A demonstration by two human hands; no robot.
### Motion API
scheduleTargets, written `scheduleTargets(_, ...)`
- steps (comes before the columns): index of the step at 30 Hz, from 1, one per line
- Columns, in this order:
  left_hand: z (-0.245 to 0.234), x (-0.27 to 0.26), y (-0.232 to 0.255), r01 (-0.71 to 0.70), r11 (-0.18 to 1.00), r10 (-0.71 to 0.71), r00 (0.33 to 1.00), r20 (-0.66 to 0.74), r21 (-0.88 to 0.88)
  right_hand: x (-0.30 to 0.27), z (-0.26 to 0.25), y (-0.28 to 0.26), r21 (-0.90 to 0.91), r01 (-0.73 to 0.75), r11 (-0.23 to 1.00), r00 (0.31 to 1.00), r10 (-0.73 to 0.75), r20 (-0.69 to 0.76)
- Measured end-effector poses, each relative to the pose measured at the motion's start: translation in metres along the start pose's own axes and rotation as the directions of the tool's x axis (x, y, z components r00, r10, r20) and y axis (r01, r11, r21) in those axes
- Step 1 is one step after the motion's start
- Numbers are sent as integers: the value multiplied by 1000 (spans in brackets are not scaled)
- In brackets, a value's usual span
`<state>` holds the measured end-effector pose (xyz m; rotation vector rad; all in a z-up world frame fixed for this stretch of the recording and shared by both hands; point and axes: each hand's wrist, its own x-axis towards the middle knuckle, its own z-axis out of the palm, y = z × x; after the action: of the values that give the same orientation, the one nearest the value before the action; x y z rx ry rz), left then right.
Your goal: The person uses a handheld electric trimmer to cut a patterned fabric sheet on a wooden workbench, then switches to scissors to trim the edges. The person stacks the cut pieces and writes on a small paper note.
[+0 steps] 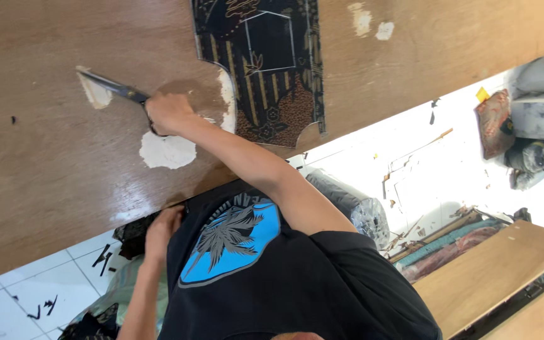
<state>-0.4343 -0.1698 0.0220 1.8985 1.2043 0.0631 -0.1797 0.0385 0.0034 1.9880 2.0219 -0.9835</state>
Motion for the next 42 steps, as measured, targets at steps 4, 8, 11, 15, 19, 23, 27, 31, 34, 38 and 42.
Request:
scheduleTargets(4, -15, 49, 63, -201, 976, 207, 976, -73, 81, -16, -15, 11, 107, 105, 989, 994, -104, -20)
scheduleTargets(8, 25, 129, 123, -510, 821, 531, 847, -18, 257, -78, -15, 82, 393, 87, 915, 990, -35, -139)
scheduleTargets(11, 78, 178, 167, -684, 635, 713, 698, 68, 360, -150, -7, 175, 489, 190, 851, 877, 77, -475)
scheduleTargets(15, 120, 208, 199, -710, 588, 710, 683, 174, 388, -253, 8, 303, 498, -30, 867, 673, 386, -631)
scheduleTargets(19, 129, 219, 209, -680, 606, 679, 713, 177, 413, -330, 24, 407, 652, -175, 738, 544, 625, -560)
scheduleTargets(23, 125, 227, 228, -602, 594, 583, 779, 230, 534, -349, 32, 467, 518, -374, 769, 457, 639, -619)
scheduleTargets(27, 127, 226, 280, -529, 672, 533, 831, 158, 517, -322, 34, 494, 466, -260, 846, 411, 534, -739)
scheduleTargets(31, 119, 222, 344, -353, 936, 302, 826, 477, 17, -295, 35, 498, 366, -380, 850, 435, 513, -740)
scheduleTargets(34, 97, 232, 370, -32, 998, 66, 709, 702, -61, -293, 35, 500, 406, -388, 828, 452, 555, -699)
scheduleTargets(38, 59, 295, 364, -116, 991, 136, 861, 491, -70, -296, 34, 500, 423, -390, 818, 448, 569, -689)
scheduleTargets(42, 33, 386, 327, -82, 997, 82, 962, 262, -9, -291, 32, 499, 428, -403, 809, 436, 581, -687)
